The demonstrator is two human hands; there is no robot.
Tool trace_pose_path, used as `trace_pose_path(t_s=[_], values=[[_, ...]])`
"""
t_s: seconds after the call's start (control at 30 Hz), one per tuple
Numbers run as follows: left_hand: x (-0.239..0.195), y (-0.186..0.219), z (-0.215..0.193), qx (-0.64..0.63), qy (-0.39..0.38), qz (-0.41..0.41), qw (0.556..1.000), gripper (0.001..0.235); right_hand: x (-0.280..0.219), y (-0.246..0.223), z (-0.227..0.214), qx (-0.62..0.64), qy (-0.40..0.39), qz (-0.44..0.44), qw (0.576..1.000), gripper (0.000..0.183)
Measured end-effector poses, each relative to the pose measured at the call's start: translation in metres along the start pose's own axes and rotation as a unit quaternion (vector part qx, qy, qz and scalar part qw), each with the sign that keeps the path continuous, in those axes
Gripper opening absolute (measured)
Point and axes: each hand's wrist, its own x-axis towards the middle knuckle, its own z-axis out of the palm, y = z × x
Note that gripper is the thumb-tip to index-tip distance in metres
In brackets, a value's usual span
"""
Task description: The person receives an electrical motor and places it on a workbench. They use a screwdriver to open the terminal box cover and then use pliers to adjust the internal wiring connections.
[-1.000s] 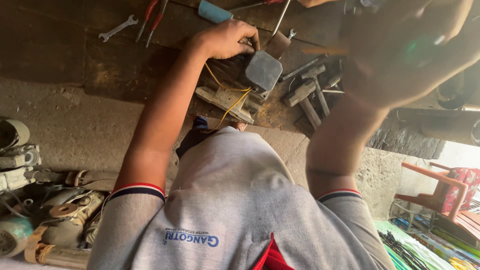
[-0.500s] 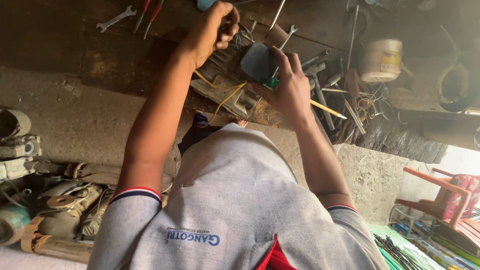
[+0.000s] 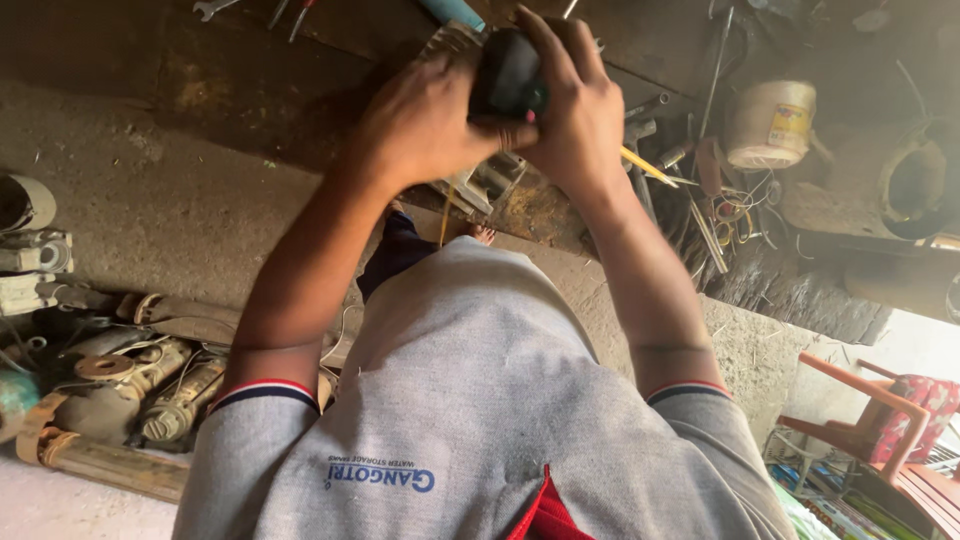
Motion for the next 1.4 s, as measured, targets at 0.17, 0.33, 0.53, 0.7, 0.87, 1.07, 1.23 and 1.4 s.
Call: trace_pose_path(t_s=[0.17,0.33,0.53,0.7,0.87,1.07,1.23,1.4], values=[[0.007,0.000,0.000,0.011,0.017,-0.044,0.999,0.101,0.005,0.003,-0.025,0.135,-0.085,-0.128,0.979,0.112],[-0.001,-0.014,0.026,0.009,0.059,-0.141,0.988,0.059,-0.039,0.031,-0.060,0.122,0.062,-0.052,0.989,0.079],[-0.040,-0.071,0.019,0.034,0.178,-0.052,0.982,0.023,-0.114,0.067,-0.079,0.174,0.136,0.070,0.973,0.022],[-0.068,-0.072,0.022,0.111,0.191,-0.067,0.973,0.022,-0.150,0.075,-0.093,0.170,0.160,0.038,0.972,0.018],[-0.102,-0.072,0.039,0.091,0.240,-0.102,0.961,0.027,-0.164,0.070,-0.116,-0.060,0.154,0.035,0.986,0.025],[-0.064,-0.097,0.030,-0.002,0.144,-0.302,0.942,0.038,-0.144,0.074,-0.096,0.136,0.331,0.104,0.928,0.057],[-0.062,-0.071,0.020,0.187,0.267,-0.065,0.943,0.049,-0.137,0.068,-0.066,0.049,0.268,0.045,0.961,0.042],[-0.042,-0.046,0.037,0.144,0.250,0.041,0.957,0.033,-0.130,0.067,-0.065,0.199,0.363,0.093,0.905,0.034]])
